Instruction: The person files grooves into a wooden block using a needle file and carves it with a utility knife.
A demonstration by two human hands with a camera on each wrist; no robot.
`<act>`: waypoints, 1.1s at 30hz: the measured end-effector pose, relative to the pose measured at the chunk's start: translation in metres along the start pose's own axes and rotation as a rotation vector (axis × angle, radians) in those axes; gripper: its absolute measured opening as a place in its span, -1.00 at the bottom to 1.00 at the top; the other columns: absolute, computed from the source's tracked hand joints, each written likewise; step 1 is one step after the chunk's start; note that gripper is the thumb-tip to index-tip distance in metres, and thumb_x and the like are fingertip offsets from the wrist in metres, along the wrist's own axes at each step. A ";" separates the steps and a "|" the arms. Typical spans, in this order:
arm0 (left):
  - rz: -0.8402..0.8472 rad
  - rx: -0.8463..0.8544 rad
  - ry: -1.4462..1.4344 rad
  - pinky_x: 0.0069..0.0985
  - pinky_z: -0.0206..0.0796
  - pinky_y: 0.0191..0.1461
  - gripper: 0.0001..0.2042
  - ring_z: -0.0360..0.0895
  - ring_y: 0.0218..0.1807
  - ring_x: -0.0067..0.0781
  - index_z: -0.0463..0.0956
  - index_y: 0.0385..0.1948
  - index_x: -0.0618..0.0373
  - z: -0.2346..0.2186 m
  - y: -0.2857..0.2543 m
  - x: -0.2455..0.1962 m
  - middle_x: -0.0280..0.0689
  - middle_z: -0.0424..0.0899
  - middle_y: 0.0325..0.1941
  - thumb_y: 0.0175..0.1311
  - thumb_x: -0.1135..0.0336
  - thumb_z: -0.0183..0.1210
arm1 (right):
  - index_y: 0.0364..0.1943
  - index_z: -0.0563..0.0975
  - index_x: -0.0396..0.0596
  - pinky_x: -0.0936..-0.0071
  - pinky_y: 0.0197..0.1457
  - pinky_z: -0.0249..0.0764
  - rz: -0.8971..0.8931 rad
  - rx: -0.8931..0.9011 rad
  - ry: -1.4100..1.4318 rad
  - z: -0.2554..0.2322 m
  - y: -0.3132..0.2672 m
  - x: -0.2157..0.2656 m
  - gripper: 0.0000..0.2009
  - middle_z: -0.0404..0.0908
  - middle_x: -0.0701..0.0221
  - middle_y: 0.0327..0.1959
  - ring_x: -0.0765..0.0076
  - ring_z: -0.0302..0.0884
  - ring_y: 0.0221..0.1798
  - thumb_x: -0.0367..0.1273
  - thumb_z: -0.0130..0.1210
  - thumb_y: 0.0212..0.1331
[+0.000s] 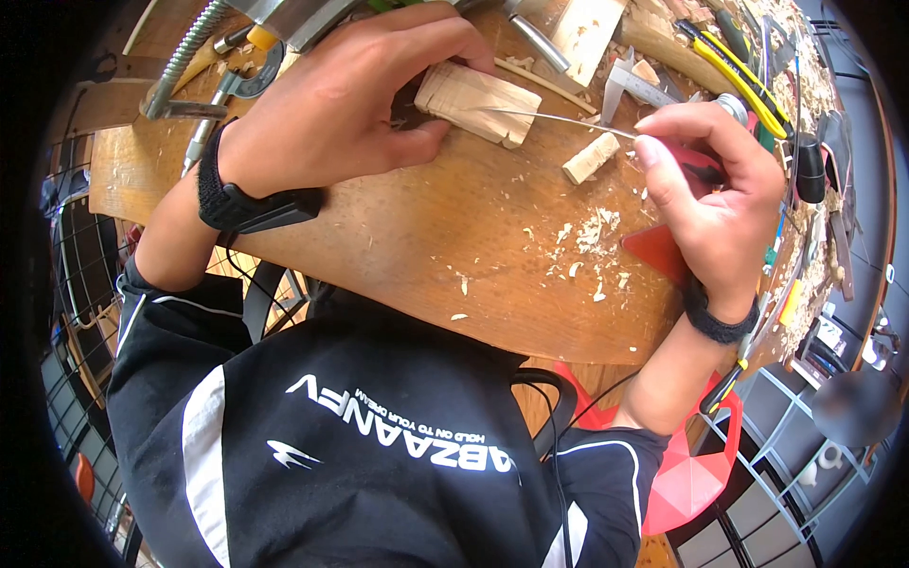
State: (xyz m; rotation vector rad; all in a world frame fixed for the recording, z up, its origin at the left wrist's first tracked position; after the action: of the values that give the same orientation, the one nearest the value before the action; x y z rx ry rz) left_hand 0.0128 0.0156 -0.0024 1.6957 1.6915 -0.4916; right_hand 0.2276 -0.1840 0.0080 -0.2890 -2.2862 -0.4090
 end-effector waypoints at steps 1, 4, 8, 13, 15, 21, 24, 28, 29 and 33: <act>-0.006 0.001 0.002 -0.25 0.43 -0.05 -0.61 0.58 -0.10 0.00 0.43 -0.01 0.28 0.000 0.000 0.000 0.00 0.51 -0.10 0.11 0.42 0.28 | -0.23 0.65 -0.19 0.70 -0.13 0.45 0.000 0.000 -0.001 -0.002 0.000 -0.001 -0.90 0.65 0.49 -0.27 0.69 0.55 -0.26 -0.53 0.31 0.19; -0.012 -0.001 0.001 -0.25 0.42 -0.05 -0.61 0.57 -0.11 0.00 0.43 -0.01 0.28 0.000 0.000 0.000 0.00 0.51 -0.10 0.11 0.41 0.28 | -0.26 0.64 -0.19 0.72 -0.18 0.41 -0.010 -0.053 0.024 -0.006 -0.001 -0.003 -0.92 0.63 0.52 -0.30 0.72 0.52 -0.30 -0.53 0.29 0.21; -0.069 0.036 -0.003 -0.25 0.41 -0.05 -0.60 0.57 -0.11 0.00 0.42 -0.01 0.28 -0.002 0.002 -0.003 0.00 0.51 -0.10 0.11 0.41 0.28 | -0.28 0.63 -0.20 0.73 -0.25 0.37 -0.020 -0.044 0.035 -0.004 -0.001 -0.001 -0.94 0.62 0.54 -0.33 0.74 0.49 -0.35 -0.53 0.28 0.21; -0.033 0.024 0.009 -0.25 0.41 -0.06 -0.60 0.57 -0.12 0.01 0.42 -0.01 0.28 -0.002 0.001 -0.001 0.00 0.51 -0.10 0.11 0.41 0.28 | -0.27 0.65 -0.21 0.73 -0.26 0.37 -0.024 -0.001 0.059 -0.004 -0.003 -0.003 -0.95 0.65 0.52 -0.32 0.74 0.49 -0.36 -0.54 0.28 0.22; -0.051 0.036 0.011 -0.25 0.41 -0.06 -0.60 0.57 -0.12 0.01 0.42 -0.01 0.28 -0.003 0.002 -0.002 0.00 0.51 -0.11 0.11 0.41 0.28 | -0.25 0.66 -0.21 0.72 -0.25 0.38 -0.013 -0.002 0.063 -0.002 -0.002 0.000 -0.94 0.66 0.52 -0.31 0.73 0.50 -0.35 -0.54 0.28 0.23; -0.069 0.065 -0.039 -0.26 0.42 -0.08 -0.61 0.58 -0.14 -0.01 0.43 -0.02 0.29 0.006 0.003 0.015 0.00 0.51 -0.11 0.11 0.41 0.28 | -0.21 0.68 -0.21 0.72 -0.25 0.41 -0.028 0.004 0.057 -0.003 -0.002 -0.001 -0.91 0.68 0.51 -0.28 0.73 0.53 -0.34 -0.53 0.29 0.24; -0.062 0.050 -0.024 -0.26 0.43 -0.09 -0.62 0.58 -0.15 -0.02 0.43 -0.03 0.29 0.004 0.003 0.011 -0.01 0.51 -0.12 0.11 0.41 0.28 | -0.21 0.68 -0.21 0.72 -0.26 0.41 -0.018 0.003 0.060 -0.003 -0.002 0.000 -0.91 0.68 0.51 -0.28 0.73 0.54 -0.36 -0.53 0.29 0.24; -0.040 0.023 0.011 -0.26 0.43 -0.09 -0.62 0.58 -0.15 -0.03 0.43 -0.03 0.29 -0.001 0.001 0.000 -0.02 0.51 -0.13 0.12 0.41 0.28 | -0.21 0.68 -0.22 0.73 -0.28 0.41 0.046 0.044 0.064 -0.007 -0.004 0.003 -0.91 0.68 0.50 -0.32 0.73 0.54 -0.37 -0.53 0.28 0.23; -0.014 0.011 0.009 -0.27 0.43 -0.10 -0.63 0.58 -0.15 -0.03 0.43 -0.03 0.29 -0.001 0.000 0.001 -0.02 0.51 -0.13 0.12 0.41 0.28 | -0.21 0.68 -0.22 0.73 -0.28 0.41 0.046 0.044 0.065 -0.006 -0.004 0.003 -0.91 0.68 0.50 -0.32 0.73 0.54 -0.37 -0.53 0.28 0.23; -0.031 0.020 0.003 -0.27 0.43 -0.10 -0.63 0.59 -0.16 -0.05 0.44 -0.03 0.28 -0.001 0.001 0.000 -0.03 0.51 -0.13 0.14 0.40 0.30 | -0.22 0.68 -0.23 0.74 -0.31 0.38 -0.033 0.030 0.063 0.000 -0.001 0.004 -0.91 0.67 0.50 -0.36 0.75 0.53 -0.38 -0.54 0.28 0.22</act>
State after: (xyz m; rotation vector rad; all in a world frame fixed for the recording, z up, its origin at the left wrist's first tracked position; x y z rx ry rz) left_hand 0.0133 0.0164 -0.0010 1.6876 1.7223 -0.5223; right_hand 0.2244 -0.1846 0.0108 -0.2206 -2.2360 -0.3949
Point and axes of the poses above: each hand's wrist, its own y-axis towards the middle knuckle, its own z-axis out of the palm, x = y × z, the point moved 2 cm from there along y, towards the middle knuckle
